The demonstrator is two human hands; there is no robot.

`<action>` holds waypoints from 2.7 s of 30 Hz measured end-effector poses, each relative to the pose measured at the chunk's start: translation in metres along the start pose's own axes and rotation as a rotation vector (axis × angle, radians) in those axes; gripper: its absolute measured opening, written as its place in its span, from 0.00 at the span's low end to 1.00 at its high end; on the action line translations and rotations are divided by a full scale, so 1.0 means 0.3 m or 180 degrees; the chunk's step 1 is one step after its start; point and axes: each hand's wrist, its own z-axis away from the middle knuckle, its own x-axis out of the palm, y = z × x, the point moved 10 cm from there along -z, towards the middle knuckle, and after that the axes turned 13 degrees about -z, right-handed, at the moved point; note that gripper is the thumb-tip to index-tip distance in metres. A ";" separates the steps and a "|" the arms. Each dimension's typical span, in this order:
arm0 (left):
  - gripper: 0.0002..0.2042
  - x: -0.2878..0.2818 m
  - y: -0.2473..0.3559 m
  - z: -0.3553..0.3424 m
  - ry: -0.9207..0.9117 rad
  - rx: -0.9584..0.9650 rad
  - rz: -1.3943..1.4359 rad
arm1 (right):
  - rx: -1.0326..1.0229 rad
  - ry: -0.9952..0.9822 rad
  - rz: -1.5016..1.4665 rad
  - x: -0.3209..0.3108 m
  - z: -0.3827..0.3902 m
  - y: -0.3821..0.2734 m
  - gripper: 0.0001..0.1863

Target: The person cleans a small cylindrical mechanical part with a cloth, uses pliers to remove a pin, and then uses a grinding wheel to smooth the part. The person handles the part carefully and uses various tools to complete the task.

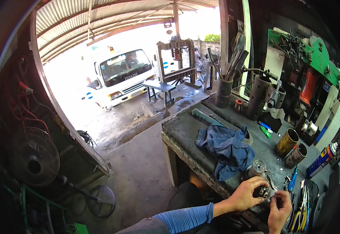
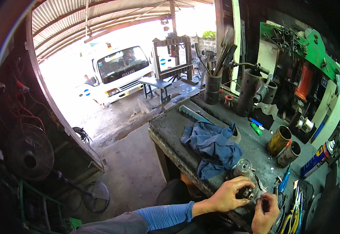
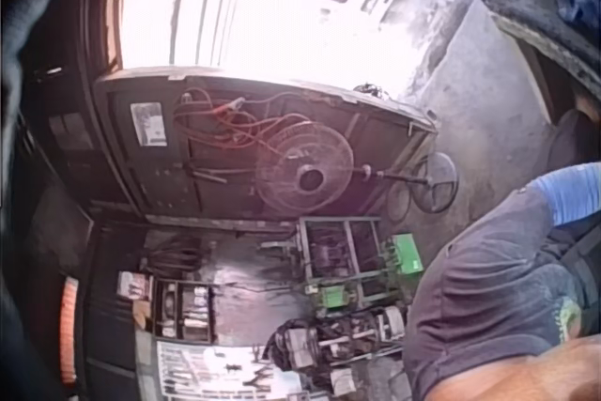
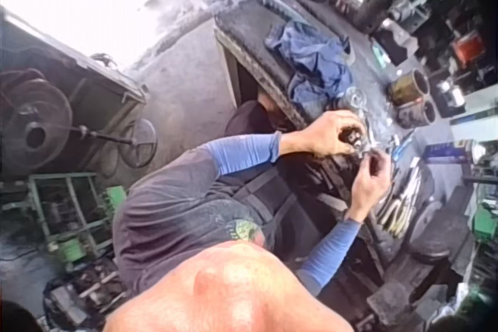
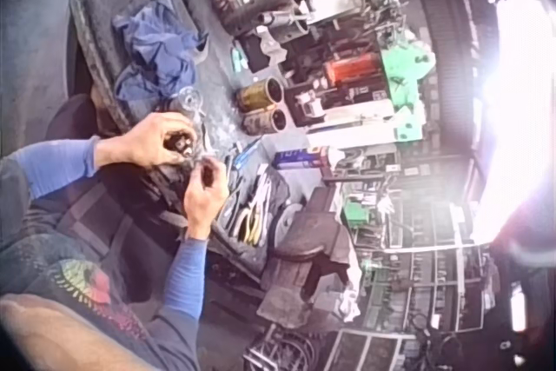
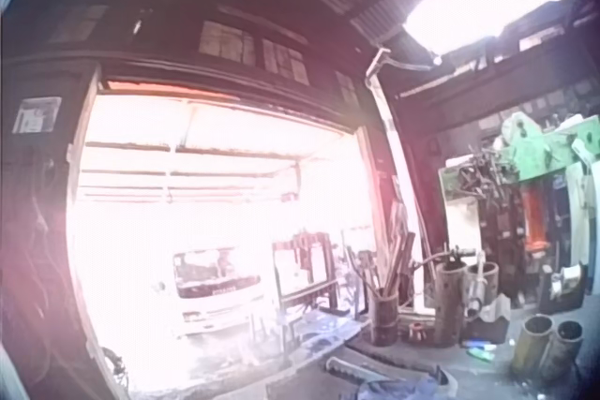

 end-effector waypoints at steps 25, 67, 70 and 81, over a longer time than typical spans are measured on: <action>0.24 0.033 0.009 0.000 0.0015 0.0037 -0.0201 | -0.0902 -0.0421 0.1114 0.082 0.054 -0.113 0.14; 0.19 -0.060 -0.103 0.067 0.0216 -0.1404 0.1820 | 0.0397 -0.0210 0.0701 0.049 -0.024 0.121 0.17; 0.20 -0.077 -0.034 0.067 0.0248 -0.1219 0.1078 | 0.0388 -0.0137 0.0546 0.049 -0.029 0.123 0.14; 0.25 -0.055 0.131 0.026 0.0266 0.0279 -0.2214 | 0.0914 0.0382 -0.2006 -0.050 0.061 0.114 0.10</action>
